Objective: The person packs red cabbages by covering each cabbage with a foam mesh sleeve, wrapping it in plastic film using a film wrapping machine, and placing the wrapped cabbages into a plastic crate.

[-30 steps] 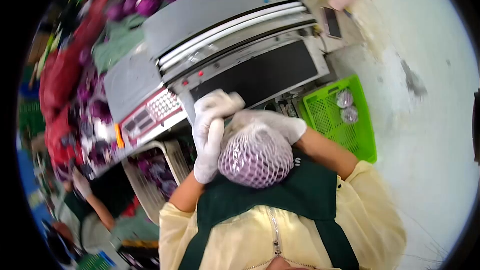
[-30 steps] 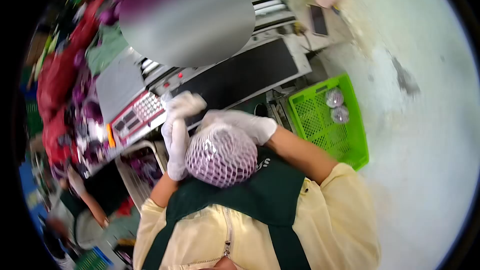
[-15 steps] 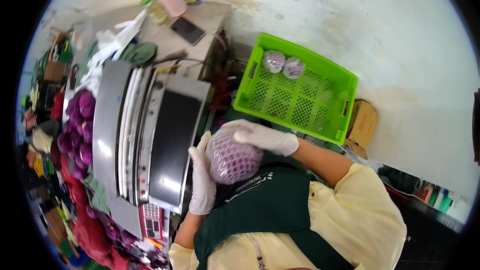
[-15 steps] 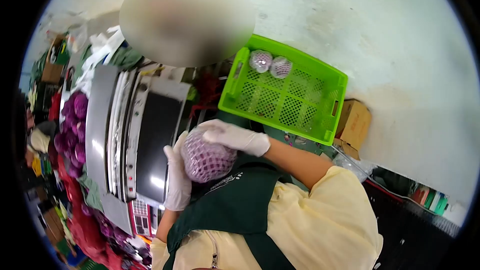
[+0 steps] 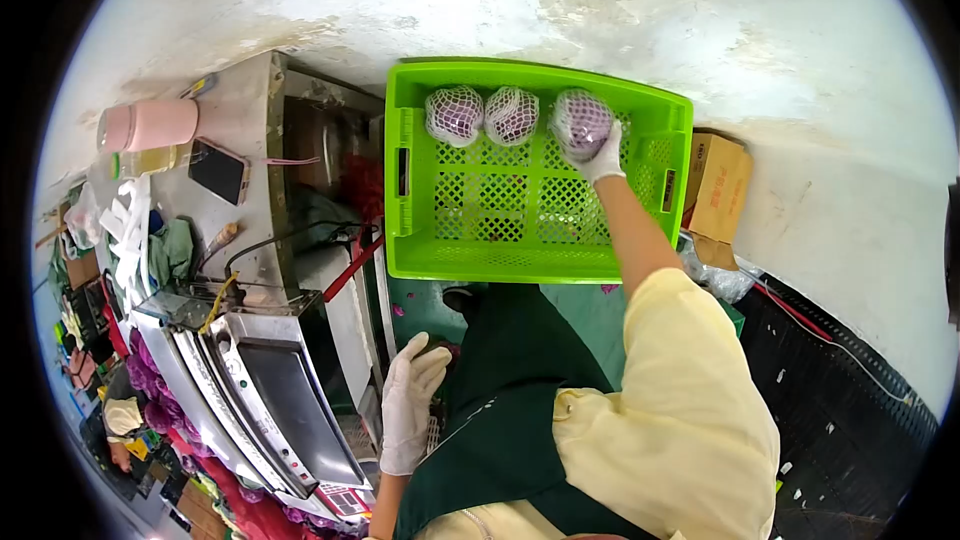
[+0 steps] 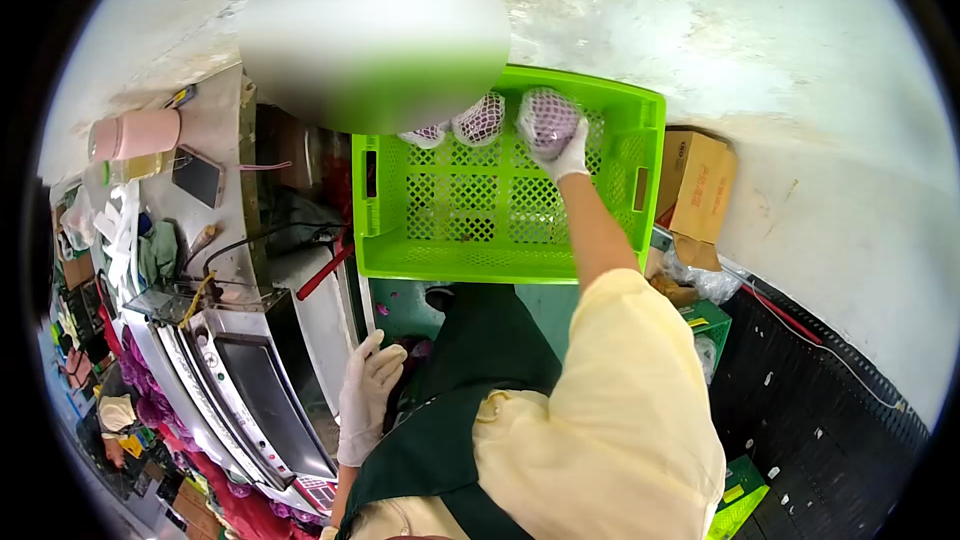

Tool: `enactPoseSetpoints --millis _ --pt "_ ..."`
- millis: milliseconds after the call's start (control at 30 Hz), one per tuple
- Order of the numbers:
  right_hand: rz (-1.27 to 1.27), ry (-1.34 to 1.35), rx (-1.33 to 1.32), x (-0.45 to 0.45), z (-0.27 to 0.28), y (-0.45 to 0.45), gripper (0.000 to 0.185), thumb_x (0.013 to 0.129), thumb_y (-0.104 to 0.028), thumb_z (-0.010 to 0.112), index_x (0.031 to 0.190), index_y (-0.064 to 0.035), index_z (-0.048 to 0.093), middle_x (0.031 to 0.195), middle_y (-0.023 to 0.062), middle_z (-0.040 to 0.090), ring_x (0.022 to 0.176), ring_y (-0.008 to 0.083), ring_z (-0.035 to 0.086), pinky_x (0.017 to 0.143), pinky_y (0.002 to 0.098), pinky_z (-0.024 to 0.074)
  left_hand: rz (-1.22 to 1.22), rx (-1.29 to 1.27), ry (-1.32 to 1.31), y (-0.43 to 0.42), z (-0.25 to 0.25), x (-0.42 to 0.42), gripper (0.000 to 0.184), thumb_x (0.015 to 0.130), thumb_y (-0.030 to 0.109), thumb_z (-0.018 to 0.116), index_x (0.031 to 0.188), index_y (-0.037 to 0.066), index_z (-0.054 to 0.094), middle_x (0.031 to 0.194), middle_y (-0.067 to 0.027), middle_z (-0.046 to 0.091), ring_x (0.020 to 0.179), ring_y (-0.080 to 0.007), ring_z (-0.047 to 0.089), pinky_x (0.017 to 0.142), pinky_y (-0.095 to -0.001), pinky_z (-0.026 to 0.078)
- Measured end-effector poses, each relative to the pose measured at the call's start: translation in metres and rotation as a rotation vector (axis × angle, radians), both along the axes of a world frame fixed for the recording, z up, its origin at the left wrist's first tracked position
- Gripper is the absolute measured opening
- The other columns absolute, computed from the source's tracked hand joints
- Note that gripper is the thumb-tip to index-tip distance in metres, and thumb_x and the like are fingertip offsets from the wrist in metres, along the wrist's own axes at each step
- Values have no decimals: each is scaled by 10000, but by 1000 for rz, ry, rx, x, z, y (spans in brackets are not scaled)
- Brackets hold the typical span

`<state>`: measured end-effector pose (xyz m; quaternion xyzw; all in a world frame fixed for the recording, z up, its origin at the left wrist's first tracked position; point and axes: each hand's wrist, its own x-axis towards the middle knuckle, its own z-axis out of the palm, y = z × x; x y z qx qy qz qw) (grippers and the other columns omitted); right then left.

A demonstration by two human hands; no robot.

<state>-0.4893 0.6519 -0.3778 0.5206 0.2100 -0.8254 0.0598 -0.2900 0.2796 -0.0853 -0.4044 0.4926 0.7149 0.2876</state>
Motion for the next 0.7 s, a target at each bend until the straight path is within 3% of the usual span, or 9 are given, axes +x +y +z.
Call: enactPoseSetpoints --millis 167,233,267,333,367,433,467,567,700 --pt "171 -31 19 -11 -26 -11 874 817 -781 388 1482 -225 271 1502 98 338 1347 307 358 1084 577 269 50 13 0 11 -6 -1 594 981 459 442 1375 16 412 1185 -188 591 1152 -264 559 1031 -383 407" --pt "325 -134 259 -12 -23 -10 907 831 -771 377 1469 -130 309 1499 129 344 1363 302 340 1103 530 268 78 0 -2 12 -2 -4 579 990 444 433 1378 14 409 1185 -186 600 1150 -265 566 1038 -388 403" --pt "453 -162 383 -10 -56 9 896 836 -761 384 1469 -129 314 1522 118 312 1398 293 290 1100 547 263 66 5 22 12 0 -5 574 995 445 423 1377 16 415 1190 -185 606 1155 -266 567 1039 -382 398" --pt "694 -534 1223 -22 -62 7 723 956 -552 342 1298 68 486 1307 266 521 1195 381 524 997 455 421 79 -14 90 9 12 -4 580 993 449 427 1375 13 419 1186 -182 616 1140 -263 582 1036 -383 403" --pt "909 -508 1421 -22 -20 -3 637 916 -509 470 1239 38 524 1255 291 539 1175 398 526 975 441 430 152 -51 121 5 17 0 580 993 449 427 1375 13 419 1186 -182 616 1140 -263 582 1036 -383 403" --pt "502 271 1719 -21 -28 -27 372 947 -242 540 1178 47 566 1047 242 640 997 358 611 932 420 464 139 -31 202 -7 27 10 573 993 452 427 1366 17 437 1194 -173 615 1148 -253 577 1032 -373 405" --pt "465 487 1581 -15 31 -75 349 948 -202 538 1199 40 556 1107 194 612 1044 331 576 975 407 424 174 -65 226 -12 36 16 561 997 446 422 1366 24 446 1196 -161 617 1152 -248 575 1029 -365 406" --pt "901 637 1515 5 153 -201 306 969 -172 499 1219 -3 546 1295 118 491 1155 227 466 1008 365 357 234 -77 355 -34 56 30 517 1011 389 422 1389 37 427 1207 -135 609 1165 -221 558 1044 -366 393" --pt "1084 1111 921 43 214 -348 276 984 -178 473 1183 -12 568 1165 80 568 1104 184 497 994 306 364 333 -64 564 -73 71 76 447 1022 287 431 1404 54 419 1205 -114 601 1165 -182 544 1057 -339 369"
